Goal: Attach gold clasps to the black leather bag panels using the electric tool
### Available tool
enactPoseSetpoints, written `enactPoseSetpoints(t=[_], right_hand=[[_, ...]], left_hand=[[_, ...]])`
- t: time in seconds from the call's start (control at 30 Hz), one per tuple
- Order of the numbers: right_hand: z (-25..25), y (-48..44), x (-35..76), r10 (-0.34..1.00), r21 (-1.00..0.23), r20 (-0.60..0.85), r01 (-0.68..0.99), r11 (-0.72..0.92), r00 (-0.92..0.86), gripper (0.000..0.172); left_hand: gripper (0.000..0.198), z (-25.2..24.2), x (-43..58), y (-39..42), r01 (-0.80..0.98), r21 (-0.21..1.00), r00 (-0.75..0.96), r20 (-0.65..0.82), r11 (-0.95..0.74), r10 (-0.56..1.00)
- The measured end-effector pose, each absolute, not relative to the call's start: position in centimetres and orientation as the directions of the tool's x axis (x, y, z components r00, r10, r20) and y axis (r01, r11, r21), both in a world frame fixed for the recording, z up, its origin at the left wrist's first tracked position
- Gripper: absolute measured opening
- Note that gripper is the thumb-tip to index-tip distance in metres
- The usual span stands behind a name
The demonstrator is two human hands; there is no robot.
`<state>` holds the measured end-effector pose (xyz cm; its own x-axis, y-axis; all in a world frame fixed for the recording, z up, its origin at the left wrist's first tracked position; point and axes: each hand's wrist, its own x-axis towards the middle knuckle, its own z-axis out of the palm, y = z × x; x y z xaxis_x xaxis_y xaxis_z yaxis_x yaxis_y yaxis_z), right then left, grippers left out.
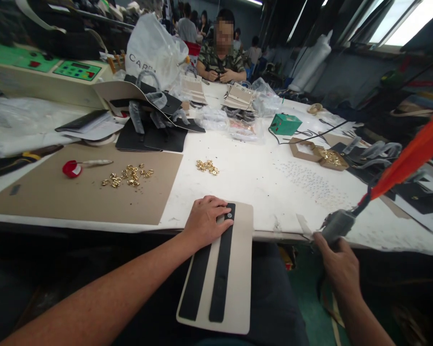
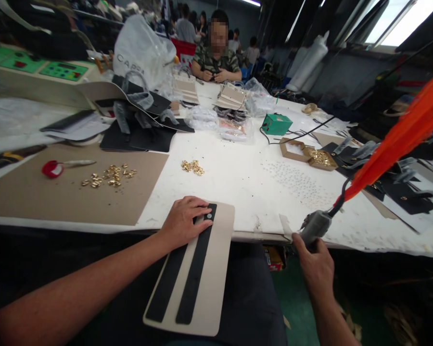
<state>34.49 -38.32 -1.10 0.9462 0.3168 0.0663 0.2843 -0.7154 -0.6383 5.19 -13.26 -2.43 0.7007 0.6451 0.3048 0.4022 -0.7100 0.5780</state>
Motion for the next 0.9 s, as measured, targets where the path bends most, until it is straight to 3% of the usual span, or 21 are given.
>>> enactPoseSetpoints(t=[0.1,0.2,0.3,0.37,0.43,0.53,0.9], right_hand=[[-0.9,-36.6,34.7,0.303,-0.589,0.037,0.265,-0.764,0.952,0.058],[0.9,-34.3,32.4,0.336,-0.733,0.024,0.245,-0.635,0.942,0.050],[3.2,-30.9,28.6,0.531,-0.976,0.038,0.146,-0.163,0.847,0.044],[4.6,-27.9,25.9,0.629,-0.991,0.105,0.025,0.135,0.770,0.040],[5.5,-24.9,23.6,0.689,-0.961,0.165,-0.043,0.274,0.706,0.032],[5.8,-21.4,21.2,0.731,-0.945,0.221,-0.043,0.324,0.645,0.031],[2.9,-18.3,19.3,0.768,-0.966,0.233,0.052,0.253,0.597,0.033]], left_hand=[[0.026,-2.5,5.2,-13.3,0.402,0.577,0.704,0.302,-0.711,0.643],[0.025,-2.5,5.2,-13.4,0.395,0.584,0.703,0.306,-0.710,0.642],[0.025,-2.5,5.3,-13.4,0.397,0.579,0.702,0.309,-0.712,0.642],[0.026,-2.5,5.3,-13.3,0.400,0.575,0.702,0.309,-0.714,0.642],[0.026,-2.5,5.2,-13.3,0.397,0.574,0.703,0.311,-0.716,0.640],[0.024,-2.5,5.2,-13.3,0.392,0.574,0.709,0.310,-0.719,0.633],[0.024,-2.5,5.1,-13.2,0.384,0.574,0.719,0.305,-0.723,0.624]])
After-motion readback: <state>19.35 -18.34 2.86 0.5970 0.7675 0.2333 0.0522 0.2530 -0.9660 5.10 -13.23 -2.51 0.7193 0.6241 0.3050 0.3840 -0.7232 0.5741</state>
